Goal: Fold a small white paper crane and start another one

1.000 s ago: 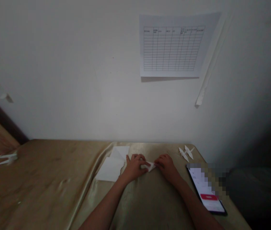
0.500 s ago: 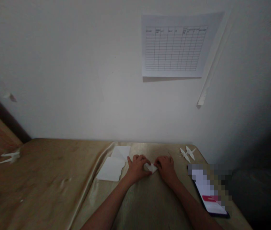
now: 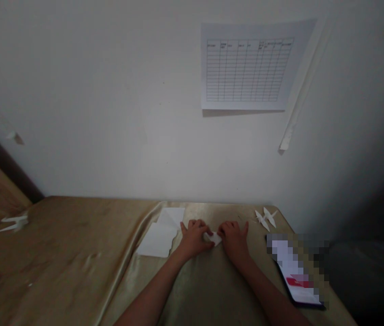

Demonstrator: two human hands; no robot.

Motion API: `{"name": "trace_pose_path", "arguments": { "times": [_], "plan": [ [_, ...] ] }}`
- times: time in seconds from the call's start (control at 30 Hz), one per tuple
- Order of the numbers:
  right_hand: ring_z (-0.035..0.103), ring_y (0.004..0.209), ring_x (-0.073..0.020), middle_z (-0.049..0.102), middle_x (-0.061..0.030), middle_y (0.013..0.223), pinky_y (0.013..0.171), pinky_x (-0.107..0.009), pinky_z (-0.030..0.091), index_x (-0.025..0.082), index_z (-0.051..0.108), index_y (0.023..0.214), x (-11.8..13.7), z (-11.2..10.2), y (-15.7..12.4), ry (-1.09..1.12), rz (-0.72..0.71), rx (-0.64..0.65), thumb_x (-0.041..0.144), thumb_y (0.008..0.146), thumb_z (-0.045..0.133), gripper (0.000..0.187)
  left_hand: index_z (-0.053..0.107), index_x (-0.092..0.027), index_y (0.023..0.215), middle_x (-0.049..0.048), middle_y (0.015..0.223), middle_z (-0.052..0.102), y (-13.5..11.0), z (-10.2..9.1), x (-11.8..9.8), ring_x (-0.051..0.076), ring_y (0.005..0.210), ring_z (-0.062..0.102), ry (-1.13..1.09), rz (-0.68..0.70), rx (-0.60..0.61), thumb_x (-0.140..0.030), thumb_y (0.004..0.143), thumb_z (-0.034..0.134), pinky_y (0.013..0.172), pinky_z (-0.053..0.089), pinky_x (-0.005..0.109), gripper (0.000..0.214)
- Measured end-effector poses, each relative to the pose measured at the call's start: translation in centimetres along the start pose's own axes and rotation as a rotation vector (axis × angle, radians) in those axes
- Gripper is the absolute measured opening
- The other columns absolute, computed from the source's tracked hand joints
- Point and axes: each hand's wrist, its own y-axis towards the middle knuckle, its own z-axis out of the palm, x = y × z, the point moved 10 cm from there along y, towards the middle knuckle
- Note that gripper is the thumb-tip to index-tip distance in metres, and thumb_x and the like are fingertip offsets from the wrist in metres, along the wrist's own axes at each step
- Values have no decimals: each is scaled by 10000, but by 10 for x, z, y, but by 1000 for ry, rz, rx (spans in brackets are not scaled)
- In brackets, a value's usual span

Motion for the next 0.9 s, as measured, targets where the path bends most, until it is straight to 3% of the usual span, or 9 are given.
{"name": "trace_pose_path", "arguments": {
  "times": [0.43, 0.73, 0.9],
  "plan": [
    [549, 1096, -244, 702, -17, 1005, 1114, -700, -44, 253, 658, 910, 4, -1, -1, -69, 35, 22, 210, 932, 496, 169, 715, -344, 974, 23, 1197, 597, 4, -1, -4, 335, 1269, 429, 69, -22, 11, -553, 665, 796, 1056, 30, 806, 382],
    [544, 1096, -257, 705, -33, 1040, 1104, -698, 51, 255, 662, 918, 2, 3, 1, -79, 71, 63, 216, 912, 520, 147, 716, -351, 941, 21, 1184, 600, 6, 0, 0, 342, 1250, 444, 53, -40, 5, -552, 594, 842, 1038, 52, 818, 420],
    [541, 1097, -257, 702, -44, 1034, 1114, -670, 59, 247, 656, 906, 1, 2, 1, -63, 89, 58, 210, 903, 529, 133, 704, -348, 982, 22, 1213, 585, 2, 1, -2, 322, 1250, 447, 45, -2, 2, -550, 638, 814, 1075, 68, 780, 413]
  ]
}}
